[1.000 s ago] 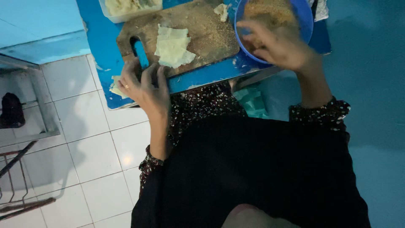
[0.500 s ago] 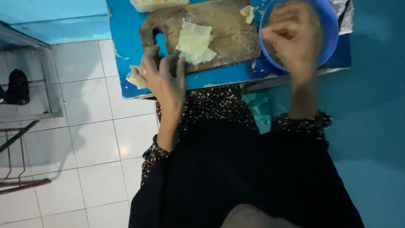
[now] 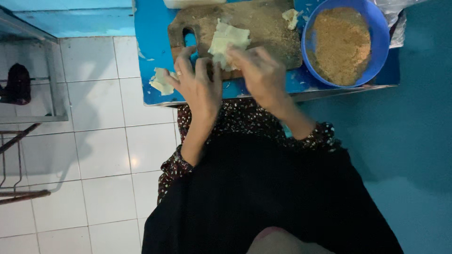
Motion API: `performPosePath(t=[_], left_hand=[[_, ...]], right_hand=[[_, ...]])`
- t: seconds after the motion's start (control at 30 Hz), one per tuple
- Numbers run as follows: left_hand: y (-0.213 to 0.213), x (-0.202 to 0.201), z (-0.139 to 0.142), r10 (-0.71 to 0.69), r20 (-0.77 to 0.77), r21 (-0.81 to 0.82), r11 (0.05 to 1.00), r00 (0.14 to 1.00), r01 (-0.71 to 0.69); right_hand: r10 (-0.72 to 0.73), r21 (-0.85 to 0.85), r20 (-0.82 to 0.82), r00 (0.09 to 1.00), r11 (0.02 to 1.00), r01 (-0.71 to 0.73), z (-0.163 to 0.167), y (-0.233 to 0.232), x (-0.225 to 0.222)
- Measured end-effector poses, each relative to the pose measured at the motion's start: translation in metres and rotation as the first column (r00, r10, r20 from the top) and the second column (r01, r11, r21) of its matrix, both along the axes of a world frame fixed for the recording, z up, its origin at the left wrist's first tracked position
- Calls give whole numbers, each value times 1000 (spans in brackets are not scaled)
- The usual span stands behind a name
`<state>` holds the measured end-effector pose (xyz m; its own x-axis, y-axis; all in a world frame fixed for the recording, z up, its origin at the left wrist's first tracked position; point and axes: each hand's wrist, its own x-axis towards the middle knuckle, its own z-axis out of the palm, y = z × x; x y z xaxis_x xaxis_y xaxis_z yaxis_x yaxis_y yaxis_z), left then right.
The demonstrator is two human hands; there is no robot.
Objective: The person sits at a small blue table and folds thin square dough wrappers one at a time on a wooden cutting board, peeling wrappers apart from a stack and folding them over by hand. A blue bowl of brown crumbly filling sits beside the board, and folded wrappers accumulate on the table.
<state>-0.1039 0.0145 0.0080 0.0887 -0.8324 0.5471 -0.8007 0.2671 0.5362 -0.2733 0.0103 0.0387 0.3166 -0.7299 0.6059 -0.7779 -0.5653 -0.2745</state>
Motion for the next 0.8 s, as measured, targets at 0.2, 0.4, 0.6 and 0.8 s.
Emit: performPosePath(t=[0.2,0.4,0.6,0.8], left_hand=[[-1,-6,4,4,-35,-22,1000,999,-4],[-2,-7,10,-41,-10,-53,998,999,41],[-1,-7,15,-94,3,-58,994,996,94],[2,-9,12,-118,3,-68,991,993,117]], right_hand=[[-215,112,-127,968,967,229,3,10,-27],[-150,201,45,988,970,138,0,6,-15],[-166,208,-75,983,962,178,7,2,-18],[-134,194,-64,989,970,144,5,1,-14]])
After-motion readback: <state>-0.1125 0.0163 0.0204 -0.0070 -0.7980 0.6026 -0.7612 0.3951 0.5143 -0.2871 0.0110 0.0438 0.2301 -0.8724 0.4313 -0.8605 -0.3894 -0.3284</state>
